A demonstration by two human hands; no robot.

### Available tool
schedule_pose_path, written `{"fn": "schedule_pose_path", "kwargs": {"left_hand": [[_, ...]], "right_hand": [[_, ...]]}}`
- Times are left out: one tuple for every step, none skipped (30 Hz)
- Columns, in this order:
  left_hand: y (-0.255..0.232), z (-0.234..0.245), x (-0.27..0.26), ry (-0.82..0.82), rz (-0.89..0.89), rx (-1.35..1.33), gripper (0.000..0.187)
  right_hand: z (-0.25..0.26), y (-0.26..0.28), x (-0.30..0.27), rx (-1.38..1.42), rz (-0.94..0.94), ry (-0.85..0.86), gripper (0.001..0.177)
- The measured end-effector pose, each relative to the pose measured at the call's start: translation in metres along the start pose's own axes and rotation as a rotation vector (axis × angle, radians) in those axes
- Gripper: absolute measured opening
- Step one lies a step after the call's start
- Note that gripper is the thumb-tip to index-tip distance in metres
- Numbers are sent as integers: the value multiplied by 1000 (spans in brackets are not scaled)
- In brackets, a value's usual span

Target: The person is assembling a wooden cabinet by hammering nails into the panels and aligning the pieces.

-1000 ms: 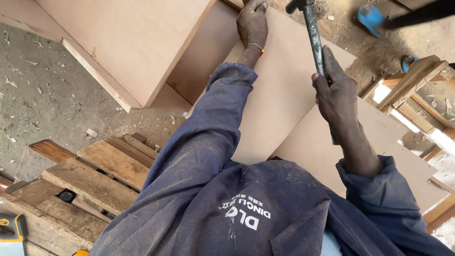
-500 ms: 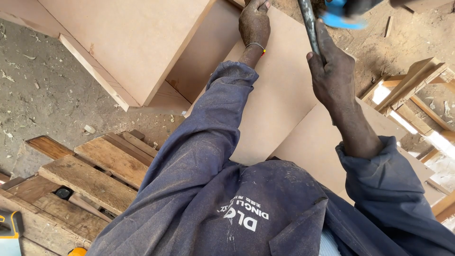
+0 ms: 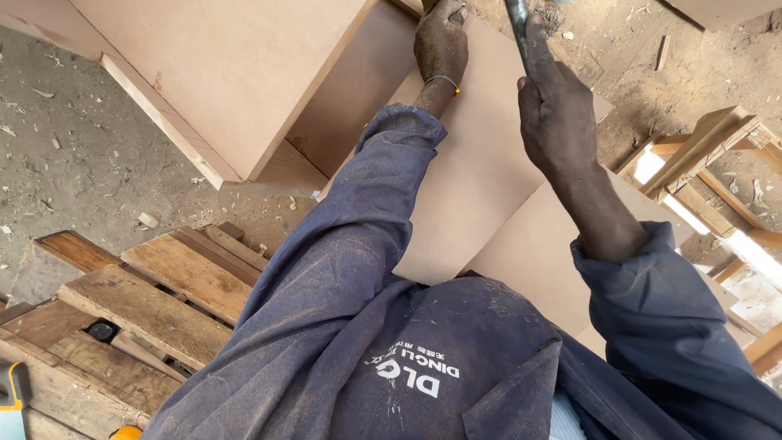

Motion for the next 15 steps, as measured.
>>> {"fn": "schedule_pose_path", "kwargs": {"left_hand": [[-1, 2, 0, 0, -2, 2, 8], [-3, 4, 0, 8, 9, -16, 9], [-5, 2, -1, 18, 21, -39, 11], [-6, 0, -3, 21, 19, -44, 11], [-6, 2, -2, 9, 4, -29, 11], [-5, 4, -1, -2, -11, -14, 16], [-10, 7, -2, -2, -15, -18, 16], [-13, 10, -4, 22, 83, -97, 13], [-15, 16, -9, 43, 188, -169, 16], [-17, 21, -13, 39, 192, -166, 16], [-19, 27, -12, 16, 168, -229, 16], [-21, 33, -10, -8, 143, -291, 16], [2, 29, 5, -2, 134, -291, 16], [24, 23, 21, -50, 146, -171, 16], [52, 16, 18, -81, 182, -44, 17]], "right_hand": [[-4, 1, 5, 2, 0, -2, 66], [-9, 1, 9, -88, -113, 102, 63], [-12, -1, 12, -183, -228, 206, 61], [-9, -3, 14, -187, -231, 204, 61], [-9, -3, 19, -216, -303, 283, 62], [-10, -4, 24, -245, -375, 363, 64], [-5, 1, 18, -249, -375, 359, 64], [0, 5, 11, -141, -370, 302, 64], [4, 12, 2, -26, -361, 253, 63], [8, 12, -7, -23, -359, 258, 63], [12, 11, -13, 22, -346, 185, 62], [15, 10, -19, 66, -334, 111, 61], [19, 8, -26, 67, -336, 101, 61], [24, 6, -33, 185, -351, 23, 58], [28, 6, -54, 304, -392, -41, 56]]}}
Point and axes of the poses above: each hand's wrist, its own x-axis towards the middle knuckle, its own z-axis out of the back of the hand, y = z × x, the point moved 1 cm from there along x, towards the middle knuckle, and after that the axes turned 8 degrees about y, right-handed, at the moved point
